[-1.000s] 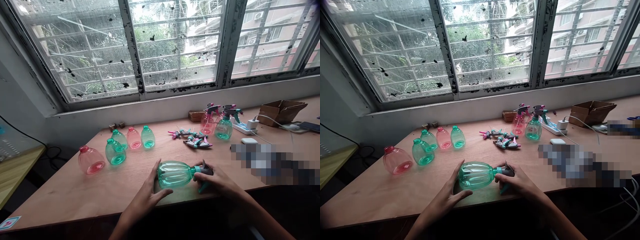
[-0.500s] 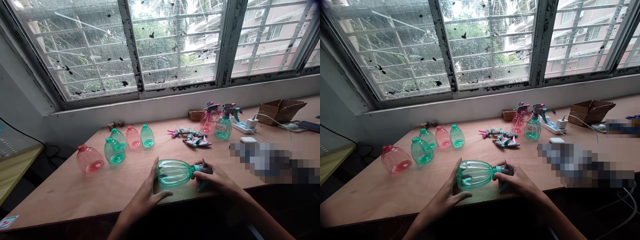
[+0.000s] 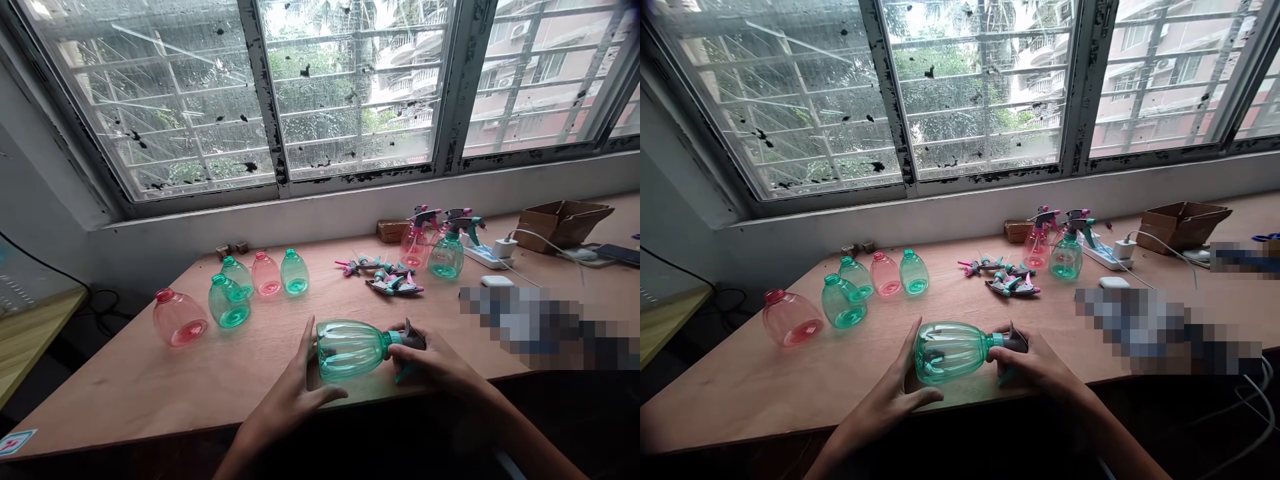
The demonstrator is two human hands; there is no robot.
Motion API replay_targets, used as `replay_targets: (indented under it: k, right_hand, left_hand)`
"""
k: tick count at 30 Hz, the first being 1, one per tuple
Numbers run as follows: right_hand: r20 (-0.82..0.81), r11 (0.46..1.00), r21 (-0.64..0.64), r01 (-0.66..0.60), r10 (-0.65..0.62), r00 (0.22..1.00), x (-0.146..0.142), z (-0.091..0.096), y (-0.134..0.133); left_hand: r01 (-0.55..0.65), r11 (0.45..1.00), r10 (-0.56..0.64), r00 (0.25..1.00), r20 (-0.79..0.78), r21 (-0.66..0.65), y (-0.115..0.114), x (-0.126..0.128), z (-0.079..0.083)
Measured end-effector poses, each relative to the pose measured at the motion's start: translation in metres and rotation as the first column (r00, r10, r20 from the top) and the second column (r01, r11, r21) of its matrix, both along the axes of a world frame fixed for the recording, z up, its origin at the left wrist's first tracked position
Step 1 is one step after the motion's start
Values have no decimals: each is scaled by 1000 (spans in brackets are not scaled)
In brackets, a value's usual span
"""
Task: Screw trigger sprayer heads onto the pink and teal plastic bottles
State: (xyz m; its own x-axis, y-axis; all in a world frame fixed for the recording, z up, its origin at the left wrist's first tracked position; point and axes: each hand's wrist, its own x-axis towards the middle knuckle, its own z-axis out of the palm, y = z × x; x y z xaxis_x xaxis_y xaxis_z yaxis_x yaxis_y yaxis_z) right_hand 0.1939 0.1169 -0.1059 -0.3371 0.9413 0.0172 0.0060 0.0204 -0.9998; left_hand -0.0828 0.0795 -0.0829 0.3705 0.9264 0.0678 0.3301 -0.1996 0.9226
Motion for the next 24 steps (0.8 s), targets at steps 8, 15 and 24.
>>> replay_targets:
  k: [8, 15, 24]
  right_hand:
    - [-25, 1000, -26, 0, -1, 1000, 0, -2, 1]
    - [-22, 1000, -3, -26, 25, 999, 0, 2, 1]
    - [-2, 1000, -4, -18, 18, 1000, 2, 1, 0]
  left_hand:
    - [-11, 999, 12, 999, -34, 41, 2, -2, -1]
    - [-30, 1000, 30, 998, -46, 6, 0, -2, -2]
    - [-8, 1000, 9, 1000, -27, 26, 1, -2, 0]
